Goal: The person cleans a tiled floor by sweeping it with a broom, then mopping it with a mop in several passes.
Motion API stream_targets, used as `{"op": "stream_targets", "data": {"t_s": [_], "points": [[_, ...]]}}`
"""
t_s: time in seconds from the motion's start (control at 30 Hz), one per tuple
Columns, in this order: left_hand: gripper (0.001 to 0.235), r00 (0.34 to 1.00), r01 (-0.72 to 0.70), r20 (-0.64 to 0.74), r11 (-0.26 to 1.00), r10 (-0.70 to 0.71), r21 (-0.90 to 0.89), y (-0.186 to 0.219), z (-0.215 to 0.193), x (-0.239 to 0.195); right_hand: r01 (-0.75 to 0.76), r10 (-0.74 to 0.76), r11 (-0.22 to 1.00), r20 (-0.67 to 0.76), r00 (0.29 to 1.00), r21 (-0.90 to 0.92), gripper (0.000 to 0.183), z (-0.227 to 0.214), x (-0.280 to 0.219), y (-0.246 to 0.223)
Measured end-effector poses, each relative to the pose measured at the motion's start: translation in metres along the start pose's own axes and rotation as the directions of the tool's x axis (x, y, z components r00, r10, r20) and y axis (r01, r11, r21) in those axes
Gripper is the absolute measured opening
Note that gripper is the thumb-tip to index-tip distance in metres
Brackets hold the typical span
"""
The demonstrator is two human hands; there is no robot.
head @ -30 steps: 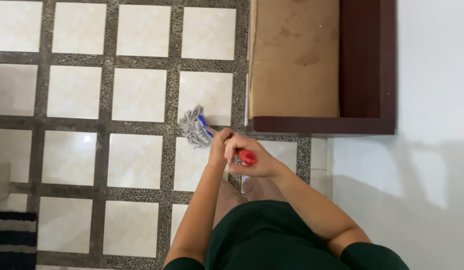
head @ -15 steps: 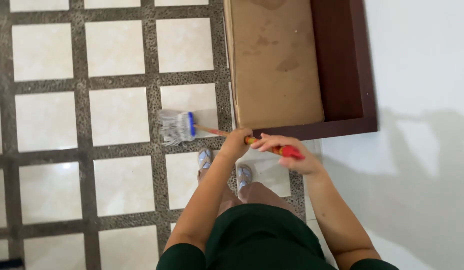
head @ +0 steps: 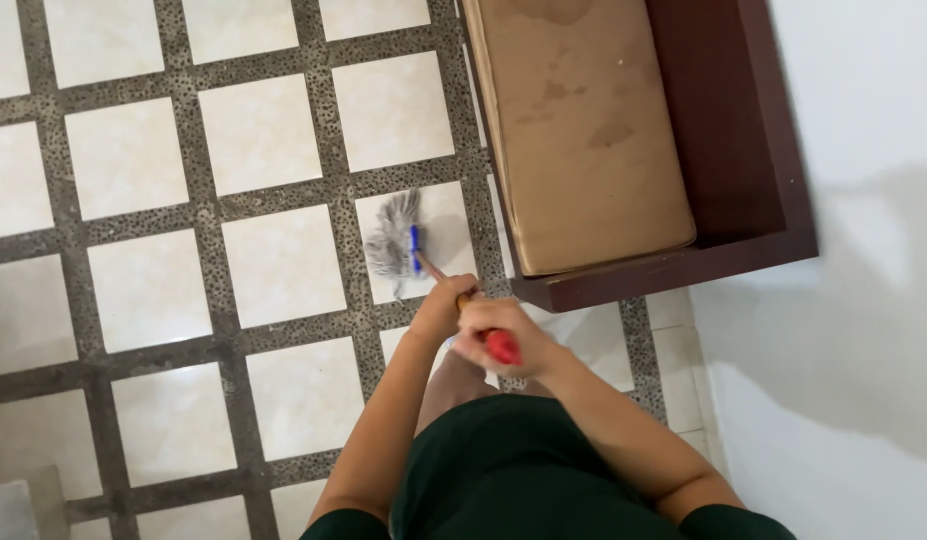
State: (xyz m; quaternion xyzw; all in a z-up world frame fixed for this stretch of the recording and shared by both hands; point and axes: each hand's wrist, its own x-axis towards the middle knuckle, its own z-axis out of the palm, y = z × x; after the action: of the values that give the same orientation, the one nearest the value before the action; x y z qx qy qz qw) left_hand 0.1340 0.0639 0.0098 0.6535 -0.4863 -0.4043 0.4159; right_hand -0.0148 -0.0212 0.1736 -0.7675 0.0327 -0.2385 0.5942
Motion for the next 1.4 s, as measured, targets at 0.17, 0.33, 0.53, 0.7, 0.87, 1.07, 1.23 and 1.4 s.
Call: {"op": "stream_targets", "data": {"t_s": [0.17,0.33,0.53,0.7,0.87,1.07,1.23,1.4], "points": [[0.022,0.994,-0.110,0.035,0.987,0.107,0.115,-0.010,0.008,0.022,-0.089,0.092,0.996,-0.140,0.986,0.025,0.003,-0.011,-0.013,0.003],[0.026,0.959,-0.204,0.202,0.979,0.198,0.011,0.006,0.013,0.035,-0.098,0.089,0.994,-0.205,0.975,-0.037,0.015,0.002,-0.001,-0.029],[0.009,0.973,-0.102,0.193,0.984,0.130,-0.145,-0.012,0.020,0.038,-0.169,0.140,0.957,-0.132,0.981,-0.238,0.025,0.025,0.024,-0.026],[0.008,0.984,0.032,0.176,0.958,0.019,-0.285,-0.044,-0.011,0.034,-0.089,0.089,0.981,-0.010,0.996,-0.171,0.026,0.037,0.057,-0.023],[0.005,0.985,0.028,-0.169,0.999,-0.035,-0.041,-0.004,-0.068,0.007,-0.100,0.108,0.993,0.133,0.985,-0.063,0.030,0.046,0.089,-0.010],[0.011,0.923,0.089,-0.378,0.995,-0.070,0.033,-0.001,-0.090,0.027,-0.055,0.034,0.995,0.234,0.972,0.084,0.028,0.014,0.115,0.021],[0.008,0.940,-0.012,-0.338,0.997,0.038,0.081,0.001,-0.079,0.104,-0.028,0.028,1.000,0.149,0.988,-0.001,0.025,-0.045,0.134,0.031],[0.012,0.960,-0.253,-0.121,0.967,0.253,0.019,-0.010,-0.053,0.177,-0.052,0.060,0.995,0.091,0.994,-0.087,0.023,-0.089,0.153,0.028]]}}
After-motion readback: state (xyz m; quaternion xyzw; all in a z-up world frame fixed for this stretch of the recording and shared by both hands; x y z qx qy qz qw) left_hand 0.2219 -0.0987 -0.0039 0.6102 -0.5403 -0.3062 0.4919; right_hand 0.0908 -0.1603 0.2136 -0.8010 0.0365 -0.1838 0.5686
